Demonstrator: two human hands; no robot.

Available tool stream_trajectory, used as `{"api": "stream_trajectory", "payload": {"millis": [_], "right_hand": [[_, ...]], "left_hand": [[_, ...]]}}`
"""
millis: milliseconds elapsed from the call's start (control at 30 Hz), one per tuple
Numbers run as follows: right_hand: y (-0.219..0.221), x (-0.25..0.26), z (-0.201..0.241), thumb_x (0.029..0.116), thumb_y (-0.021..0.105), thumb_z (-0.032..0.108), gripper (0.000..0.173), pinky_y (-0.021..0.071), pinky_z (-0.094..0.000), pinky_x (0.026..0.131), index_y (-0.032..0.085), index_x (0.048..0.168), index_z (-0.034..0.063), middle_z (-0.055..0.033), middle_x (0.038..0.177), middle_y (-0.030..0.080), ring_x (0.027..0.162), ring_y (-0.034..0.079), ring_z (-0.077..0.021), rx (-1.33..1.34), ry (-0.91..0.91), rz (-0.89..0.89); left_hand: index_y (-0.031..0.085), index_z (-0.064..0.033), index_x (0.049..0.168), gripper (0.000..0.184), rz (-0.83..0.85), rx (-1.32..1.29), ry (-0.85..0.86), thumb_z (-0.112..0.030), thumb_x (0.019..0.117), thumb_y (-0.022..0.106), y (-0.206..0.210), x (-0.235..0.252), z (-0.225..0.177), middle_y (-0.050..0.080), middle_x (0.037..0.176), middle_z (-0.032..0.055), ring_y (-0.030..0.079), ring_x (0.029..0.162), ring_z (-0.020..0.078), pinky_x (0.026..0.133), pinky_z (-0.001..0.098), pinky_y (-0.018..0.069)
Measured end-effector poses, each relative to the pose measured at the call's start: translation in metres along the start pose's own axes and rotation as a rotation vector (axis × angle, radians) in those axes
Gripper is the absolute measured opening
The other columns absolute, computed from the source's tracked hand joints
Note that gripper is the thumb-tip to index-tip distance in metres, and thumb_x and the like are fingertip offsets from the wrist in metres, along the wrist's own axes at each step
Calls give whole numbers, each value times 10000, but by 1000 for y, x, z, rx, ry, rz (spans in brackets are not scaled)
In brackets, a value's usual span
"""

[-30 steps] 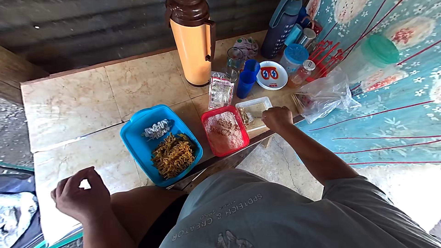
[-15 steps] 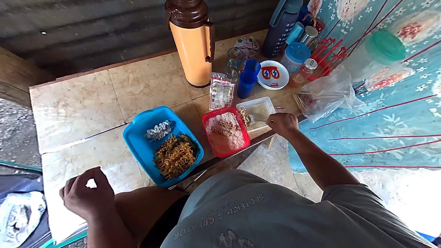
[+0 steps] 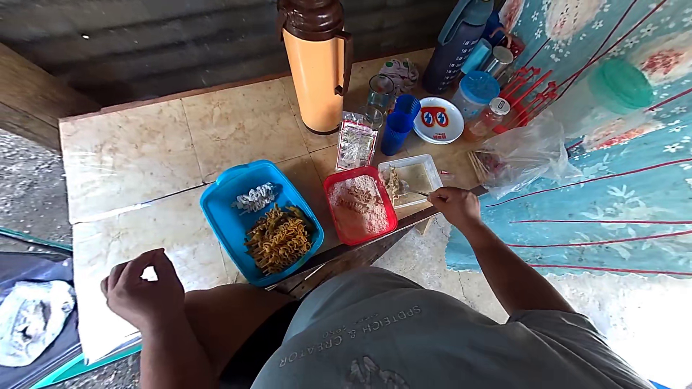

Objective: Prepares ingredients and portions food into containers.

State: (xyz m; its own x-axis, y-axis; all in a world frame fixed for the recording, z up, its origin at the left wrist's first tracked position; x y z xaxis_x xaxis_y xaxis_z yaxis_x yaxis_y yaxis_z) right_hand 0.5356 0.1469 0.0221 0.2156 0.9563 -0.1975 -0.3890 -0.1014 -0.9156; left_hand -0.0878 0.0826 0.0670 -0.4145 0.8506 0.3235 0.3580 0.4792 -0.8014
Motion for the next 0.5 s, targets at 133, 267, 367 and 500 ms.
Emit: {"api": "stream_trajectory", "payload": {"millis": [133,267,367,500], "right_hand": [[-8,-3,54,1023,643,272,226,503,-697,860,788,1075,106,-168,1081,755,1052,702,-419,-120,-145,5],[10,-5,111,979,630,85,159,521,-611,811,780,1010,44,-179,1002,756,975,714,-404,-320,-498,-159],[19,-11,136,904,644,-58,177,526,-550,757,770,972,47,-150,957,743,891,711,-364,-443,-672,-224],[12,-12,149,904,639,-80,197,512,-533,741,764,976,53,-150,944,724,868,697,-364,-477,-722,-261]], "left_hand": [[715,91,1095,335,5,-19,11,-186,1042,532,-1,1,-2,681,1093,319,605,1149,473,1040,548,415],[714,99,1089,327,-5,-36,9,-169,1036,534,-3,0,-1,679,1104,332,600,1153,489,1043,561,408],[721,84,1095,324,-15,-23,0,-177,1039,537,-7,-2,3,688,1099,314,605,1154,472,1044,546,412],[715,91,1098,328,-26,-40,-15,-175,1037,533,-10,-1,10,683,1105,316,606,1150,464,1041,541,414]]}}
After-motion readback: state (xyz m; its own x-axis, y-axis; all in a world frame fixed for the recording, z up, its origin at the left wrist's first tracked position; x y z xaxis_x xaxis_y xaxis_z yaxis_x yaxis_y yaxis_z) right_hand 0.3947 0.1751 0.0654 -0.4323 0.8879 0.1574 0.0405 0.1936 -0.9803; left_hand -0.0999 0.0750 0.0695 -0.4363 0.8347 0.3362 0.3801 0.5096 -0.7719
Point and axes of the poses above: each hand's wrist, its own x-axis towards the middle knuckle, its own y-axis out of the palm, z = x × y, the point moved 10 cm from there along x, towards the middle knuckle
